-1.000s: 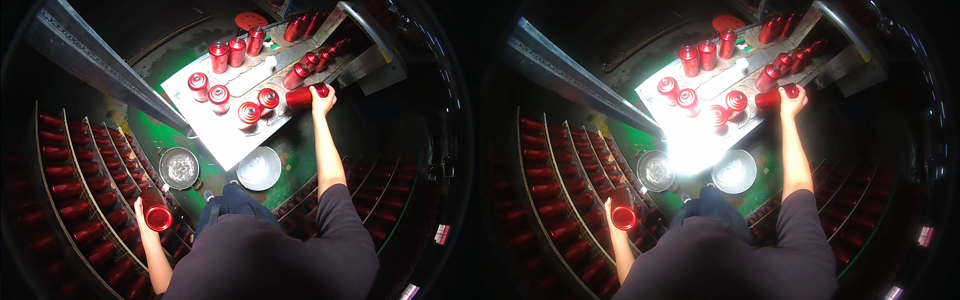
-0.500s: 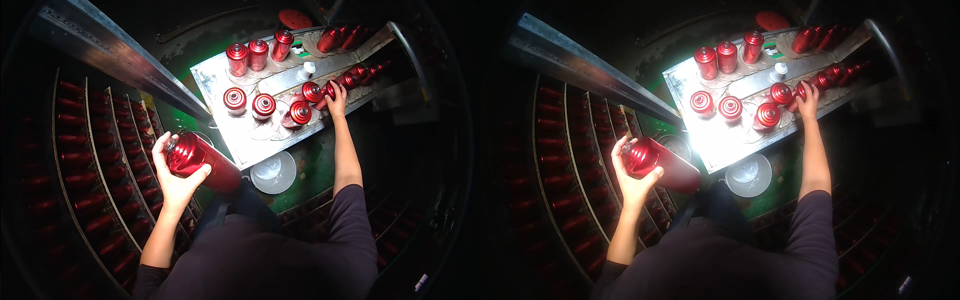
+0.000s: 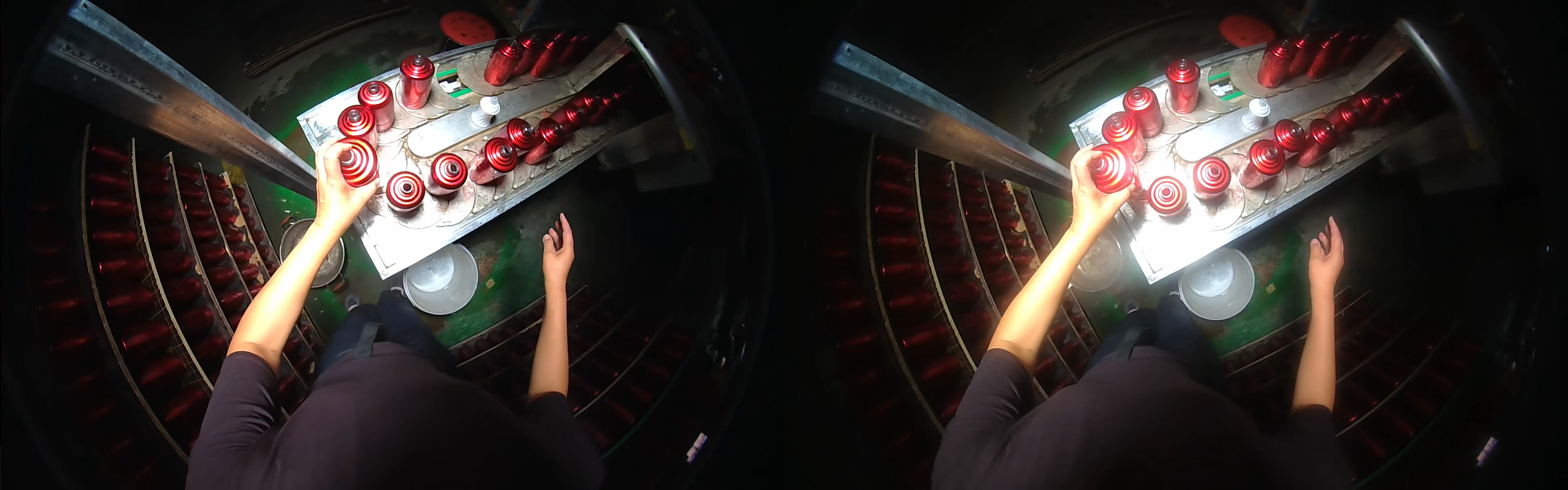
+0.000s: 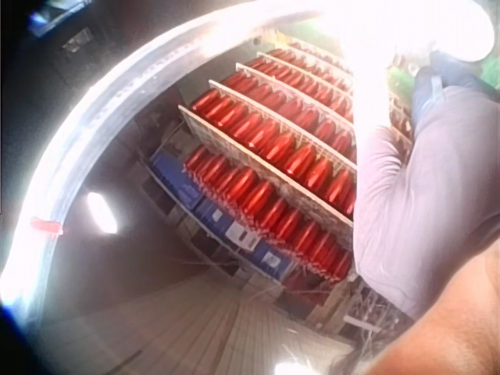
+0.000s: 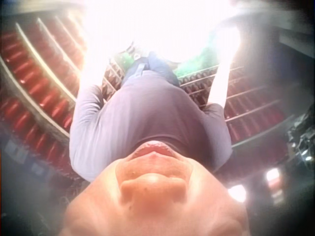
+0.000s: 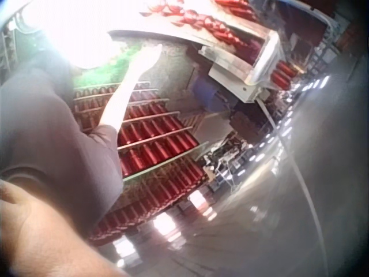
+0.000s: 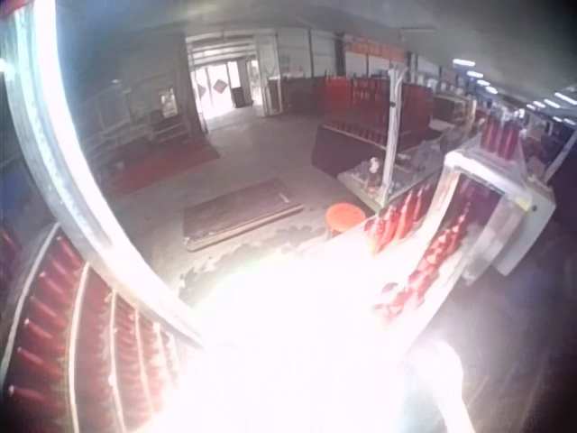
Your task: The person repeatedly picks up red metal cans from a wire rack and places them onto a conveyor belt. The person handles the cans one at a time or in pairs, moving them from the rack to the belt in a continuous loop.
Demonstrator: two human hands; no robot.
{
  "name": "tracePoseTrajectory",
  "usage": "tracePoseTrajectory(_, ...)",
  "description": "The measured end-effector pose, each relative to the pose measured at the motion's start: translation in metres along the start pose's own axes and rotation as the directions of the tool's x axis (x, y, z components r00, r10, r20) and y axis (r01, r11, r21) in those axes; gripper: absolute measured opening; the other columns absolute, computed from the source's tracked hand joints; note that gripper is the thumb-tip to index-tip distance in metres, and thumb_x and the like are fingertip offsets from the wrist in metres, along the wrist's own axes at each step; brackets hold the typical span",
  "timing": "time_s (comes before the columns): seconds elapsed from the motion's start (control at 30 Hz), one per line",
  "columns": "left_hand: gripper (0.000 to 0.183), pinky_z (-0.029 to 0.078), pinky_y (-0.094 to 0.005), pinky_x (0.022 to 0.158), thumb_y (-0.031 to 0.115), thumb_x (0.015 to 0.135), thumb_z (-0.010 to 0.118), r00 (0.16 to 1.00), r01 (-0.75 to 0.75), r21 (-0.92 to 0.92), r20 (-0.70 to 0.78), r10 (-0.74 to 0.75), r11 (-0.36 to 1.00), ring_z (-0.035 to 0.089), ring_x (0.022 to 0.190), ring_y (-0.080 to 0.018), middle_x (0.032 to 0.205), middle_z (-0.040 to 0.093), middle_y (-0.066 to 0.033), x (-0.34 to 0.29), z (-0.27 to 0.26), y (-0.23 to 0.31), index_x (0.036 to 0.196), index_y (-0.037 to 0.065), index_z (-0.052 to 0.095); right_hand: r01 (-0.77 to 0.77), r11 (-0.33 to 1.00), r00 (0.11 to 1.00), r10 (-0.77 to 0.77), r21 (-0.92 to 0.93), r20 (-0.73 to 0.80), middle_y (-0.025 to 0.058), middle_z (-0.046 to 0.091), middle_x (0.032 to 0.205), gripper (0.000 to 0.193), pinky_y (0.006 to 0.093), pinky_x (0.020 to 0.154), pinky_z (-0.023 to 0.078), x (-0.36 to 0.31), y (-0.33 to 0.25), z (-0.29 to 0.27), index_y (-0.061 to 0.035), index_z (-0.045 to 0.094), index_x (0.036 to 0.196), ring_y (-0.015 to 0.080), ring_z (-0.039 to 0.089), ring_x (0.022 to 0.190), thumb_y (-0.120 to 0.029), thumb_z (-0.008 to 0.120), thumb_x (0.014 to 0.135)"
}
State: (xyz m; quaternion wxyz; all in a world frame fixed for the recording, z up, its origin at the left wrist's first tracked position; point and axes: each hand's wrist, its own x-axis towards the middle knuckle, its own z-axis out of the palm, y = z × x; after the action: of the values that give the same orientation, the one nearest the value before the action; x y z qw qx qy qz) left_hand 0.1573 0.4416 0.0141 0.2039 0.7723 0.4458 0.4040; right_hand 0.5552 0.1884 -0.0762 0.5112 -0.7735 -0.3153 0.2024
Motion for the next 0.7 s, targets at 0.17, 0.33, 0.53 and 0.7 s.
tracePoseTrajectory(0.17,0.085,0.040,-0.0474,0.111,0.010,0.059,0.091,0.989,0.052,-0.069,0.139,-0.042,0.996,0.046,0.130,-0.0424,0.137,0.045,-0.0222,-0.034,0.074,-0.040,0.129,0.009,0.042,-0.326,0.945,0.944,0.324,0.024,0.066,0.0188,0.058,0.135,0.062,0.0286,0.095,0.052,-0.099,0.021,-0.007,-0.0078,0.047,0.149,0.0168,0.065,0.107,0.007,0.060,0.091)
tracePoseTrajectory(0.33,0.082,0.039,-0.0518,0.109,0.005,0.058,0.088,0.993,0.037,-0.022,0.109,-0.035,0.999,0.042,0.130,-0.0461,0.142,0.048,-0.0197,-0.062,0.111,-0.034,0.128,0.008,0.046,-0.379,0.925,0.898,0.370,-0.009,0.237,0.0173,0.062,0.129,0.059,0.0276,0.091,0.054,-0.158,0.018,0.012,-0.0066,0.050,0.147,0.0157,0.067,0.098,0.006,0.062,0.090)
tracePoseTrajectory(0.53,0.102,0.034,-0.0562,0.115,0.000,0.059,0.084,0.964,0.118,0.043,0.235,-0.125,0.992,0.025,0.141,-0.0454,0.156,0.031,-0.0172,-0.082,0.092,0.032,0.149,0.013,0.037,-0.290,0.957,0.849,0.267,-0.021,0.456,0.0118,0.066,0.119,0.056,0.0238,0.085,0.051,-0.176,-0.023,0.053,-0.0048,0.054,0.142,0.0066,0.063,0.089,0.007,0.064,0.089)
tracePoseTrajectory(0.7,0.100,0.040,-0.0536,0.113,0.006,0.067,0.084,0.894,0.289,-0.193,0.405,-0.192,0.938,0.028,0.145,-0.0490,0.156,0.025,-0.0239,-0.136,-0.026,0.061,0.152,0.016,0.032,-0.081,0.996,0.781,0.034,0.048,0.623,0.0114,0.067,0.119,0.052,0.0240,0.085,0.052,-0.201,-0.084,0.120,-0.0054,0.056,0.141,0.0080,0.064,0.091,0.005,0.065,0.090)
